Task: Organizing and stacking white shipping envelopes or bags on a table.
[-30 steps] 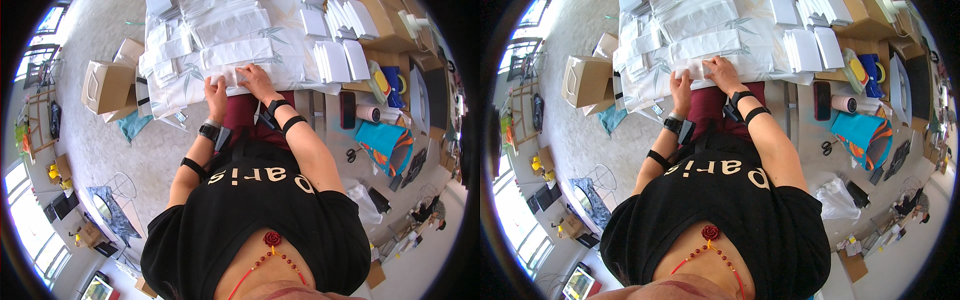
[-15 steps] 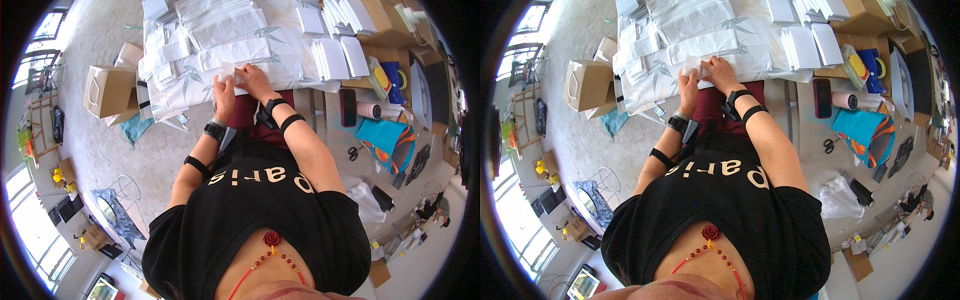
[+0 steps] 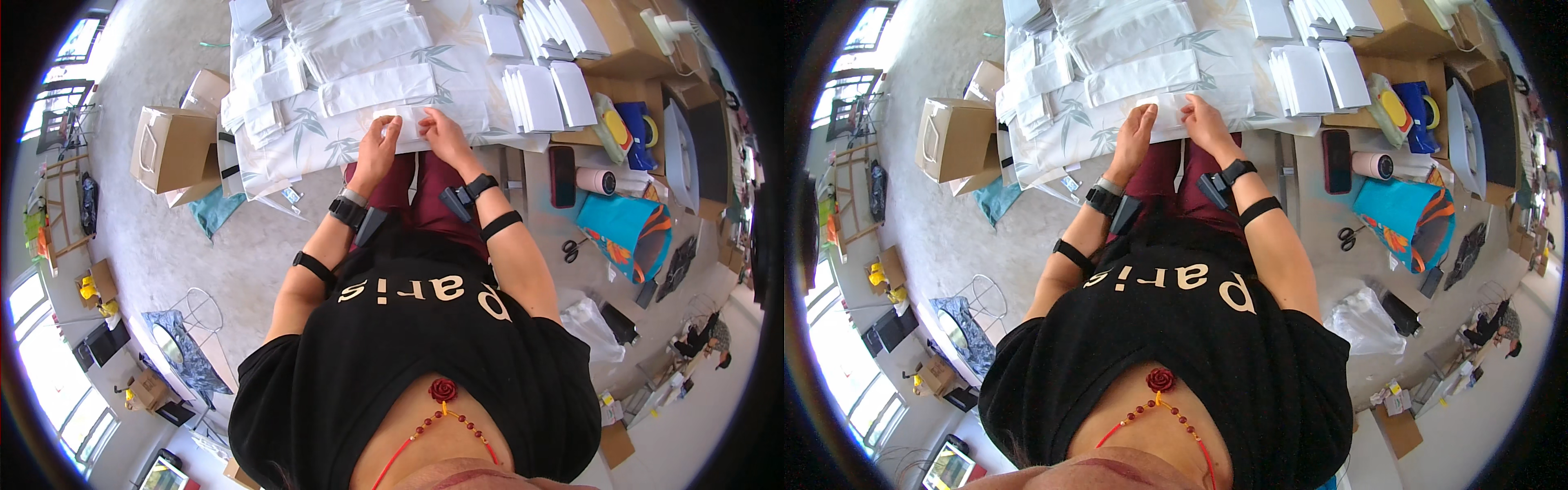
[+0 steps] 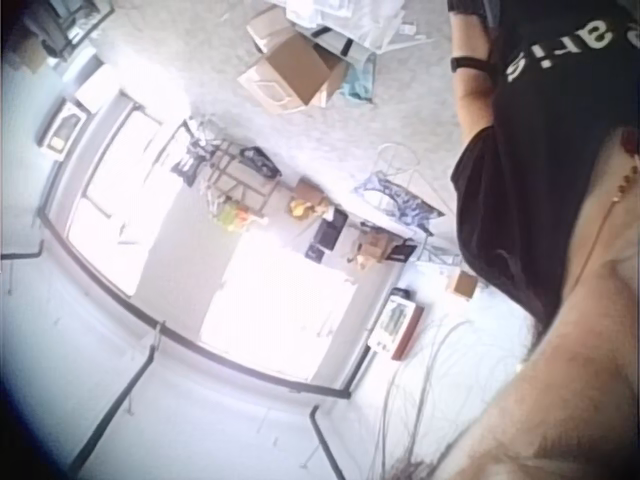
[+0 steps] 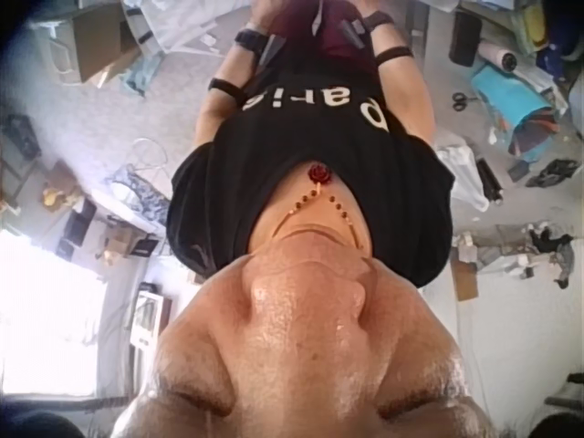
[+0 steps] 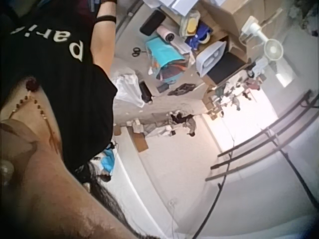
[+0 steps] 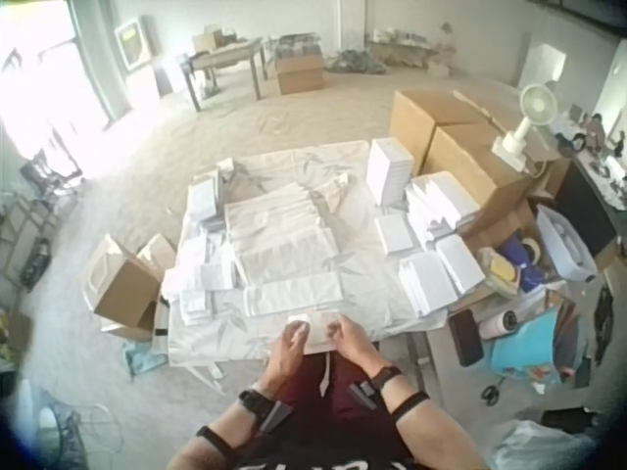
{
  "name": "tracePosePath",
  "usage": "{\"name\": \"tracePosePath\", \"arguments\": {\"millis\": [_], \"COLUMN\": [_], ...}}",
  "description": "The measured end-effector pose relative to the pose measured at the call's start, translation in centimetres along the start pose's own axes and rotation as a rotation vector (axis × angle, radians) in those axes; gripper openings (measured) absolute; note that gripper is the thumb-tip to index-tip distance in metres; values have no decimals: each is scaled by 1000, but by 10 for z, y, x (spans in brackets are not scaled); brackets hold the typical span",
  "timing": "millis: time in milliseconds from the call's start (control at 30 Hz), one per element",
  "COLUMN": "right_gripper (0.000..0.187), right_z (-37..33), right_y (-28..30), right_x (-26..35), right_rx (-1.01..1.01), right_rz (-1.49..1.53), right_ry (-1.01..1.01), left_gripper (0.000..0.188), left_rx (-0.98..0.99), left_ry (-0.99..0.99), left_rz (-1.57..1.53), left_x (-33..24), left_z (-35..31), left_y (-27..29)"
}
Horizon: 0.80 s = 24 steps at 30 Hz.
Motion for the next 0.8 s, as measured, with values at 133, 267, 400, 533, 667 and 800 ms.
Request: {"name": "tracePosePath", "arguments": {"millis": [133,267,400,533,667,800], "right_gripper": [34,36,39,38,37,37], "right_z": [1,-8,-2,0,-1,-2], "right_y": [6,5,-2,-5,-3,-3], "right_x": [-7,25,11,5,13,18], "right_rx": [-139,-253,-323,-353,-268,-254], "right_rz": [144,-130,-300,-314,-298,-297], "right_ry": [-180,-40,124,155,60,55], "left_gripper": [58,60,68,56,72,96], "left_rx": [4,-24,-25,-297,-105,105], "left_ry": [-34,1,157,-75,-470,-548], "left_rz": [-76,-192,-419,-215,415,883], "left_x": [4,16,25,16,16,33], "left_z": [0,3,8,9,5,-3], "left_y": [1,3,11,16,5,-5]}}
Point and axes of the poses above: each hand's wrist, its own z-axis towards the middle knuckle, its own y-axis out of the back of the hand, x = y × z, the point moved 1 cm from there along z, towards the middle knuckle
